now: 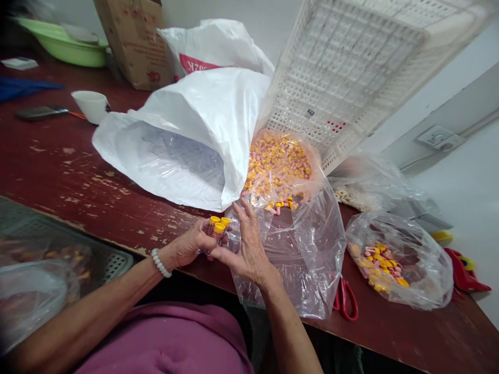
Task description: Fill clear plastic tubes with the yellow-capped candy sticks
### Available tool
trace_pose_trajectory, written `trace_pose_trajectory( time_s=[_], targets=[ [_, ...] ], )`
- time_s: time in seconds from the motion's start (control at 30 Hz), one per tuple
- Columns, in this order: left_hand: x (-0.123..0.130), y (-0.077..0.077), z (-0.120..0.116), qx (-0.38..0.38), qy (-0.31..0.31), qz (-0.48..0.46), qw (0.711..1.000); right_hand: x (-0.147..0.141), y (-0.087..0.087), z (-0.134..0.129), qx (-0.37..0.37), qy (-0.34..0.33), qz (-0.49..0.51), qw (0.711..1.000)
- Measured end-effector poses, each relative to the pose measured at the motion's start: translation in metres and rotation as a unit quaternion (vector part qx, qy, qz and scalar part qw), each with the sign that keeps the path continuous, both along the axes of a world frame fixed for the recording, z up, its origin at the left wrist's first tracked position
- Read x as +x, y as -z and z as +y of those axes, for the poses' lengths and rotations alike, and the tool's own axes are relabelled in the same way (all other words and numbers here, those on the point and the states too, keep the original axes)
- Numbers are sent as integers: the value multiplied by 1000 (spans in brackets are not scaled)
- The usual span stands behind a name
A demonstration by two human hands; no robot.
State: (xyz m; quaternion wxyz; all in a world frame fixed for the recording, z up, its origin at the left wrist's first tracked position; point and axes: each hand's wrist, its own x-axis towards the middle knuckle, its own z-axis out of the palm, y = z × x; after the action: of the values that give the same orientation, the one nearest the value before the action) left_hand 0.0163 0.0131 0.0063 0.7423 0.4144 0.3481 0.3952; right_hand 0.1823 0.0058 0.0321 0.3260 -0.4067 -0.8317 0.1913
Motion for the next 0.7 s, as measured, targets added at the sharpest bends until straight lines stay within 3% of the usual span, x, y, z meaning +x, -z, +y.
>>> trace_pose_trajectory(
  time_s=[0.2,0.3,0.4,0.47,0.53,0.57,0.63,0.7],
  targets=[
    [3,0,-4,-121,8,-143,982,-16,22,-2,74,-29,-65,995],
    [8,3,-6,-174,-5,-168,970,-17,24,-2,55,-41,-62,996],
    [6,6,-3,-191,-13,-175,966,2,17,9,2,-69,-48,996],
    [-1,7,2,-188,-39,-173,966,28,16,26,-33,14,-32,999],
    [-10,8,6,-178,-71,-161,968,58,21,51,-54,191,-38,979],
    [-13,8,7,-175,-82,-150,970,73,26,65,-59,296,-66,951],
    [-15,10,7,-170,-86,-124,974,95,36,92,-63,380,-91,919],
    [-13,12,5,-165,-77,-103,978,105,46,113,-69,397,-110,908]
  ],
)
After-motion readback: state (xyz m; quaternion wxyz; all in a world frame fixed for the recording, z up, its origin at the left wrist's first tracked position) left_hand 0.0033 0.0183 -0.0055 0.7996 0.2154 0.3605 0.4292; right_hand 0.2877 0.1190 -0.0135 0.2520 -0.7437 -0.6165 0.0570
